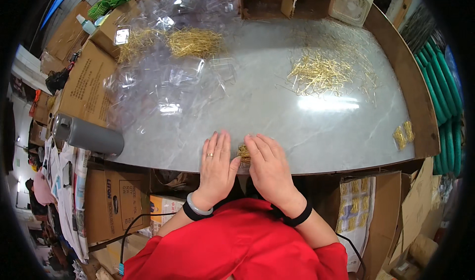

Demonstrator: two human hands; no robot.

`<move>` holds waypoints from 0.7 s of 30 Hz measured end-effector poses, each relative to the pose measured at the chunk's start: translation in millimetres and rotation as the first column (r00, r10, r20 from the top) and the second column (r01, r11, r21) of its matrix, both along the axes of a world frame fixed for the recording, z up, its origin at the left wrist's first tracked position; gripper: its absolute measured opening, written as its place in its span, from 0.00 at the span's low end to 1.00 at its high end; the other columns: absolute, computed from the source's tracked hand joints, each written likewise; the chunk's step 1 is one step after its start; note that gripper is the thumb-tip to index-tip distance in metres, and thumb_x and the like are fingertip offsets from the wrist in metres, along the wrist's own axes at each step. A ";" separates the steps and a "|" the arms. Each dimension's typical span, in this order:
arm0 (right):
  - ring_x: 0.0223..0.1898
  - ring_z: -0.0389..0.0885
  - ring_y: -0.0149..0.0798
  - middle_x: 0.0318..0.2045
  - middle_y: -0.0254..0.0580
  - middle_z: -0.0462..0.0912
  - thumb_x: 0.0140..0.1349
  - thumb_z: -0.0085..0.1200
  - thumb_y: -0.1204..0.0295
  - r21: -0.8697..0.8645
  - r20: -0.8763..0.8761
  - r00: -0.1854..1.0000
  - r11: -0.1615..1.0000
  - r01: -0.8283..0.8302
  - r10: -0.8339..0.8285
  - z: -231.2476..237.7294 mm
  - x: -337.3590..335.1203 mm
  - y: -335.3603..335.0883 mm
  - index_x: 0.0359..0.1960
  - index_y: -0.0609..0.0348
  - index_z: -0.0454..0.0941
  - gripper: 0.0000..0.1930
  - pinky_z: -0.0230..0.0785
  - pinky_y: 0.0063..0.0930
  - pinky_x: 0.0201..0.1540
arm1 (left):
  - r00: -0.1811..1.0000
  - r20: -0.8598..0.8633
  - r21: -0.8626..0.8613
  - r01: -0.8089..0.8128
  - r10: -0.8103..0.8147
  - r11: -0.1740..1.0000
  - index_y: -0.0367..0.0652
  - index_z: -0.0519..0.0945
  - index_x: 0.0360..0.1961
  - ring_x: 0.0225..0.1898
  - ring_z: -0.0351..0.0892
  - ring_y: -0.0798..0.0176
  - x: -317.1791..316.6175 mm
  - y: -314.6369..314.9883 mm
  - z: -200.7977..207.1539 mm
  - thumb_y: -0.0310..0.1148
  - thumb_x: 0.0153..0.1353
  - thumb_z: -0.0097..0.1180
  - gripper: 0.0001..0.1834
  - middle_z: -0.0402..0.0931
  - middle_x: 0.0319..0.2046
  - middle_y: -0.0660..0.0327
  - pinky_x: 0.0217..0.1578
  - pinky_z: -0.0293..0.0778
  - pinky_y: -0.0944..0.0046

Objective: Sorting small gold-colored metal pins and placing them into small plastic bags.

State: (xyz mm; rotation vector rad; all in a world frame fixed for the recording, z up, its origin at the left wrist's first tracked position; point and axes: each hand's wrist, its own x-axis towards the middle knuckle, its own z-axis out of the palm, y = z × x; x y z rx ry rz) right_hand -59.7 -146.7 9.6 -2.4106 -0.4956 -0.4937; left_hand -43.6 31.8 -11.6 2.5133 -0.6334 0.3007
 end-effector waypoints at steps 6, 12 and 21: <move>0.61 0.72 0.56 0.55 0.51 0.76 0.53 0.54 0.86 0.074 -0.037 0.991 0.989 -0.129 0.132 -4.4 2.9 -12.7 0.61 0.63 0.72 0.29 0.67 0.48 0.64 | 0.999 0.026 0.101 0.042 -0.045 0.994 0.34 0.64 0.71 0.71 0.57 0.33 2.7 2.9 5.0 0.38 0.71 0.50 0.31 0.62 0.72 0.50 0.70 0.50 0.36; 0.64 0.70 0.58 0.60 0.54 0.72 0.52 0.55 0.85 0.327 -0.046 0.987 0.936 -0.129 0.153 -7.8 -1.1 -20.3 0.64 0.63 0.70 0.32 0.64 0.46 0.67 | 0.991 -0.014 0.102 0.133 -0.133 0.986 0.34 0.59 0.74 0.74 0.53 0.35 0.3 5.2 13.5 0.39 0.71 0.49 0.35 0.59 0.73 0.46 0.71 0.46 0.35; 0.70 0.64 0.61 0.65 0.57 0.69 0.58 0.59 0.79 0.170 -0.016 0.990 0.976 0.137 -0.137 -13.2 -24.8 -21.3 0.69 0.66 0.63 0.35 0.49 0.60 0.73 | 0.955 0.044 -0.137 0.296 -0.293 0.945 0.34 0.59 0.73 0.74 0.56 0.38 3.9 -12.4 1.7 0.35 0.62 0.64 0.42 0.59 0.72 0.44 0.73 0.48 0.37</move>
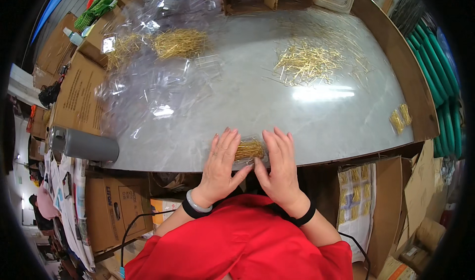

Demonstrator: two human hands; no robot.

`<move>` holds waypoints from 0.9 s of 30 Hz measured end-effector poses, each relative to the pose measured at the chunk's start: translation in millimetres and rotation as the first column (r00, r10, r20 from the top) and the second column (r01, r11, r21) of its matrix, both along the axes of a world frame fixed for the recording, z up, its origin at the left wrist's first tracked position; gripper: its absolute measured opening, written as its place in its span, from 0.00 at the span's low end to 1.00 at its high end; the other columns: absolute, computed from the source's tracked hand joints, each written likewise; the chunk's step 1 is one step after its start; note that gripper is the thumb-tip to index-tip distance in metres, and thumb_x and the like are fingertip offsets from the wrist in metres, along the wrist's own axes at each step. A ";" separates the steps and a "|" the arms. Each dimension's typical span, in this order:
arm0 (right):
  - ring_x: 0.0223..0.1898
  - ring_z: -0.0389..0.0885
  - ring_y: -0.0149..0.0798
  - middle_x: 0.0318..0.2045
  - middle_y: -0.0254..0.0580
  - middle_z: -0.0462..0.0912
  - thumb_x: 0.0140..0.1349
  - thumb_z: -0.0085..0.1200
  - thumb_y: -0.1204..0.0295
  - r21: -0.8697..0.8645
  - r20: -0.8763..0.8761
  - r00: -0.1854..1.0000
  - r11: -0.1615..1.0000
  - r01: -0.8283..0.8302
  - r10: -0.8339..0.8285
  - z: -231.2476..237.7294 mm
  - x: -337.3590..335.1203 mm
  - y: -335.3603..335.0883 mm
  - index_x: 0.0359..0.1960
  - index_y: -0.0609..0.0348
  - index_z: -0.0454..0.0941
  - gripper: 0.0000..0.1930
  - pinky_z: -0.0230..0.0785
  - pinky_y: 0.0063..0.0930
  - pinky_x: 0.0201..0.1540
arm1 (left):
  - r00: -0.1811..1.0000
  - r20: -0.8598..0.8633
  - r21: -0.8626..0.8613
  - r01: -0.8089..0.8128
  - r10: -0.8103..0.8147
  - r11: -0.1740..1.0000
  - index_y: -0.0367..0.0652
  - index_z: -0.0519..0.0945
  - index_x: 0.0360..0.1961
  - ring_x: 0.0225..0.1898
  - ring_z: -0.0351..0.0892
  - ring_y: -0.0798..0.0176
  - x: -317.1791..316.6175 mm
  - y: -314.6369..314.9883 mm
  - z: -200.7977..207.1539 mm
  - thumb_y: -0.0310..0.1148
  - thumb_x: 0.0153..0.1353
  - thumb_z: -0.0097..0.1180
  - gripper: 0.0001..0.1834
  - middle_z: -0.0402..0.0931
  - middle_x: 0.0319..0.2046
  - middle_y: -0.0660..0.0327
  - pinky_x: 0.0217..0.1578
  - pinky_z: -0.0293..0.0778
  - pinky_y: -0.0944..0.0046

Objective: Sorting small gold-colored metal pins and placing them into small plastic bags.

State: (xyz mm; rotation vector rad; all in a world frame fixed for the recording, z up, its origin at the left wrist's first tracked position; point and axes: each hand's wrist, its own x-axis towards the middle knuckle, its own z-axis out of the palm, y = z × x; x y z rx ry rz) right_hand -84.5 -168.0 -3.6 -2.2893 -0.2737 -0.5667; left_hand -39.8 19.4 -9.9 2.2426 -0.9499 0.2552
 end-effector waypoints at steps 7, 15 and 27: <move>0.72 0.61 0.61 0.69 0.57 0.67 0.63 0.57 0.74 -0.074 -0.125 0.985 0.989 -0.129 0.119 8.0 -2.5 7.3 0.70 0.66 0.63 0.33 0.43 0.64 0.74 | 1.000 -0.005 0.004 -0.003 0.003 1.000 0.34 0.62 0.71 0.73 0.59 0.39 2.4 1.8 -4.5 0.33 0.61 0.64 0.39 0.63 0.69 0.45 0.72 0.53 0.40; 0.55 0.74 0.57 0.55 0.52 0.75 0.57 0.62 0.81 0.084 0.049 0.996 0.994 0.075 -0.079 -0.6 8.6 11.0 0.57 0.63 0.74 0.24 0.69 0.45 0.57 | 1.000 -0.026 -0.043 0.000 -0.001 0.999 0.35 0.64 0.70 0.72 0.61 0.39 4.0 0.1 -2.7 0.36 0.65 0.61 0.35 0.64 0.68 0.46 0.72 0.54 0.40; 0.36 0.77 0.42 0.33 0.39 0.79 0.51 0.65 0.86 0.185 0.244 0.966 0.982 0.046 -0.091 7.4 -1.7 0.7 0.38 0.59 0.83 0.13 0.71 0.33 0.39 | 0.986 0.096 0.047 -0.141 0.136 0.989 0.35 0.68 0.66 0.67 0.64 0.40 -2.1 -16.1 -4.1 0.37 0.65 0.61 0.32 0.66 0.64 0.45 0.70 0.57 0.40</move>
